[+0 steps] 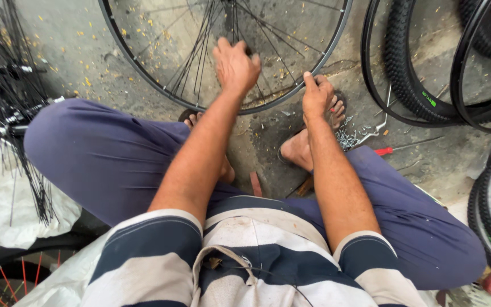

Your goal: The person sits on the floor and laces a bicycle wheel by inserting spokes into the rim and hub. They rotate the wheel periodically to access different sections and continue threading spokes by hand.

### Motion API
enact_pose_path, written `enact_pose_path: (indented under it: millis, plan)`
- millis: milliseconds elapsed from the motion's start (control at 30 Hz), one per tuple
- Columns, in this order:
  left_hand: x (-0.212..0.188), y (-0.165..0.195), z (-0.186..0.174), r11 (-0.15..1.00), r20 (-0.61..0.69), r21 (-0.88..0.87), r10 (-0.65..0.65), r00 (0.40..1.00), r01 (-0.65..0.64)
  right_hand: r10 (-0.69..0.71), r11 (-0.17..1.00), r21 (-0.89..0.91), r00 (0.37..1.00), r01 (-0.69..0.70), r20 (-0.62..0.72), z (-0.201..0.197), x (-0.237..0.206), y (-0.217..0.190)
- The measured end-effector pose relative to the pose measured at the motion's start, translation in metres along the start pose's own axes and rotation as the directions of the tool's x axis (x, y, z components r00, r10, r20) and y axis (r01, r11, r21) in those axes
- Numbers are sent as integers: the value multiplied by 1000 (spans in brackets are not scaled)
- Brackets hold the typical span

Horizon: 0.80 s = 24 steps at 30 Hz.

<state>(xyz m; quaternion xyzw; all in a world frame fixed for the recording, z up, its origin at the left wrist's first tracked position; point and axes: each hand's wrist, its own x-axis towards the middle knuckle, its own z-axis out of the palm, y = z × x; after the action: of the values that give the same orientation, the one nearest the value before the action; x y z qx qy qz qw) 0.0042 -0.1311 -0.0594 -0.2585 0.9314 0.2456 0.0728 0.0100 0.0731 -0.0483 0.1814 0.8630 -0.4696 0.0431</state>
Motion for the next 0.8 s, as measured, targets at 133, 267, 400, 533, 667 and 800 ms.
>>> enact_pose_path:
  millis: [133,267,400,533,667,800]
  plan:
    - [-18,9,1,958,106,-232,-145,984,167,33,999,-4,999,-33,-15,-4,-3,-2]
    - [-49,17,9,874,153,-398,-237,959,279,21,994,-109,999,-24,-32,-15,-13,-7]
    - [-79,12,25,901,262,-390,-89,961,189,12,996,-90,1000,-14,-23,-29,-28,-17]
    - [-95,-1,28,840,505,-522,165,847,148,6,999,-51,999,-3,51,-45,-42,-18]
    - [-105,-9,23,767,478,-617,190,858,174,185,955,178,946,-237,266,-54,-51,-7]
    - [-110,-4,23,788,401,-601,152,903,134,255,765,451,859,-459,443,-60,-69,5]
